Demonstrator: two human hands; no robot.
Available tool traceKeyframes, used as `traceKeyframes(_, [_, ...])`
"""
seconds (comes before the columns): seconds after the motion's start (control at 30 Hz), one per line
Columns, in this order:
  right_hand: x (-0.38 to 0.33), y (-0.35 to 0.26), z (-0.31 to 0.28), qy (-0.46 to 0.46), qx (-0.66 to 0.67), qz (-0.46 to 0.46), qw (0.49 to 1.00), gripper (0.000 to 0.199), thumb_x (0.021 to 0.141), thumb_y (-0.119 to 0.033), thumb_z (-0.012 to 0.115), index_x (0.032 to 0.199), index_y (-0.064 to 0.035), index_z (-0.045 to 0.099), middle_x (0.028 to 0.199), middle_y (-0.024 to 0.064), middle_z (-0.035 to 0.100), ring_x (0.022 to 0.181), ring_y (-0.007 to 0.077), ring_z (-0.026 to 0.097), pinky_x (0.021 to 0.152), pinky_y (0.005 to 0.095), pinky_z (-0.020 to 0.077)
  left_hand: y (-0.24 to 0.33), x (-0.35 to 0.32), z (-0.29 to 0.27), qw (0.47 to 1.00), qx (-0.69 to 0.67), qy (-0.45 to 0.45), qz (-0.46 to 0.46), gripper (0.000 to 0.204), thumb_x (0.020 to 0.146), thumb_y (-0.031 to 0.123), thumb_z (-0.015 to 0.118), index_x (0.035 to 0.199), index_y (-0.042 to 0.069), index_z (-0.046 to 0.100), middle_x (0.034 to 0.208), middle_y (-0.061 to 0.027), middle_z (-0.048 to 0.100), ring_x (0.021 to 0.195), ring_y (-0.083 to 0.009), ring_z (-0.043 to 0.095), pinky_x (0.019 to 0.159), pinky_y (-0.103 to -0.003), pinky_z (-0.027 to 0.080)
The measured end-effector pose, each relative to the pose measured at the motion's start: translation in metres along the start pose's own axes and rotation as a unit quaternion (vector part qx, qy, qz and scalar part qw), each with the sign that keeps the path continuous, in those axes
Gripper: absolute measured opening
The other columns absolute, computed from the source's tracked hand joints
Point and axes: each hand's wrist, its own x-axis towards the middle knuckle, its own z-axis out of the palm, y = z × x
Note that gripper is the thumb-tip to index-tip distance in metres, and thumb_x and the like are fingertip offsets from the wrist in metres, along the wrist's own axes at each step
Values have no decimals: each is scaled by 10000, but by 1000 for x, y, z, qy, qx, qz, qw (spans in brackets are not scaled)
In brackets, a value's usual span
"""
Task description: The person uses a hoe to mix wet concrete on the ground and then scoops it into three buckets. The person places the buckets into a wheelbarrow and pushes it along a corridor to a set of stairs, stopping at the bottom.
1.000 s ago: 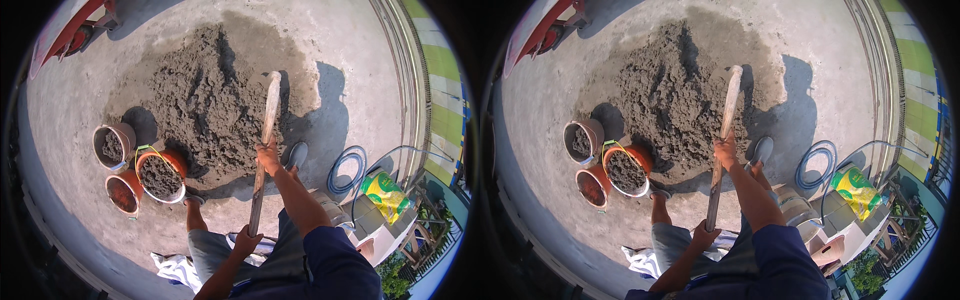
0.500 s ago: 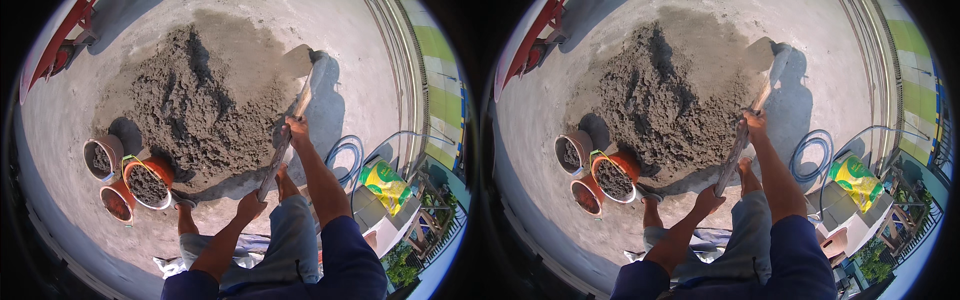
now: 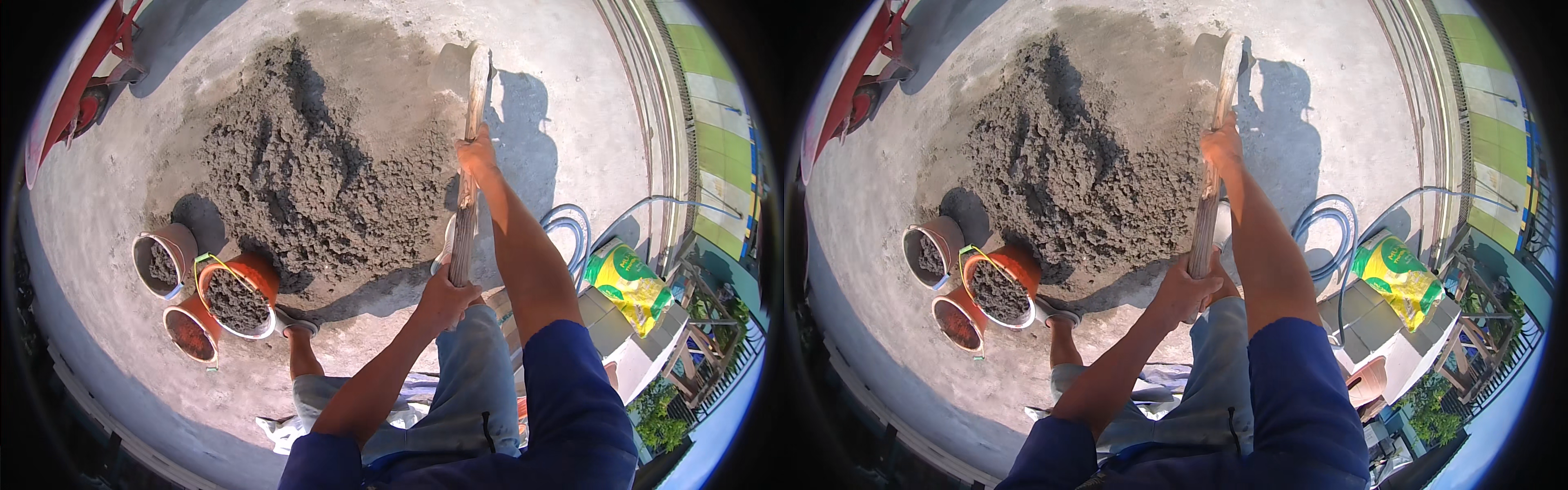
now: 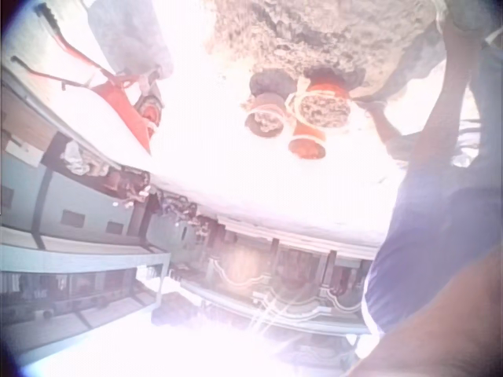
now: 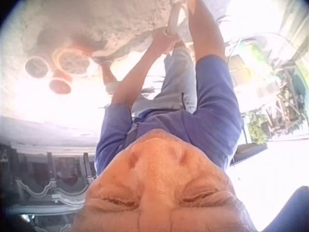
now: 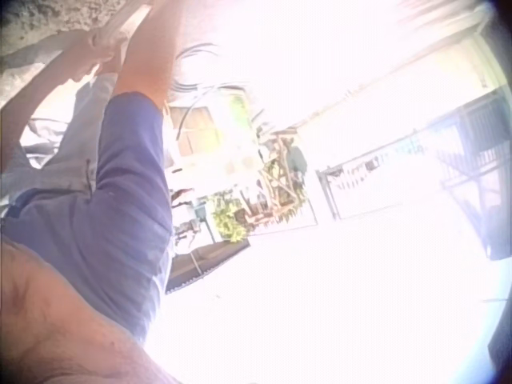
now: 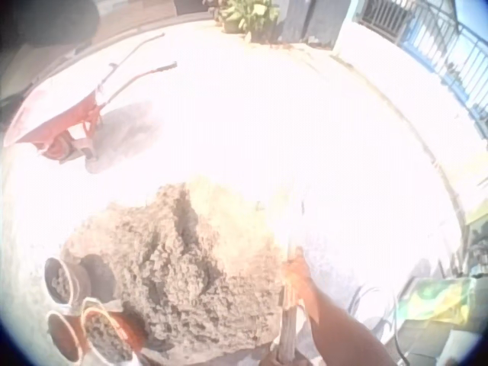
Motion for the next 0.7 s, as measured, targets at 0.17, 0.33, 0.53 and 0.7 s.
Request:
traceKeyframes(0.17, [-35,20,43,-22,231,98,968,433,830,-177,625,1171,-20,408,864,182,603,584,276,617,469,389,525,-48,-85,-39,995,66,20,-66,444,736,234,745,1032,3,507,648,-40,539,483,-118,517,432,-276,431])
traceKeyframes(0.33, [-118,47,108,-130,381,191,895,301,803,-131,647,1039,-68,472,715,89,520,466,201,527,379,356,486,-76,-180,-84,986,115,27,-122,483,739,310,740,1027,-13,525,696,-80,584,527,-162,562,503,-301,471])
traceKeyframes(0.53, [-244,44,176,-203,397,302,843,201,791,-124,634,935,-49,516,724,105,504,477,242,538,433,428,474,-125,-277,-130,969,190,69,-144,595,732,407,720,1077,-40,532,880,-188,641,810,-304,642,734,-380,490])
traceKeyframes(0.7, [-265,48,164,-258,426,324,804,183,776,-98,630,888,-10,514,677,116,499,491,255,543,453,433,472,-87,-301,-107,977,170,46,-119,620,762,343,702,1207,-26,478,953,-184,614,854,-250,615,758,-361,481])
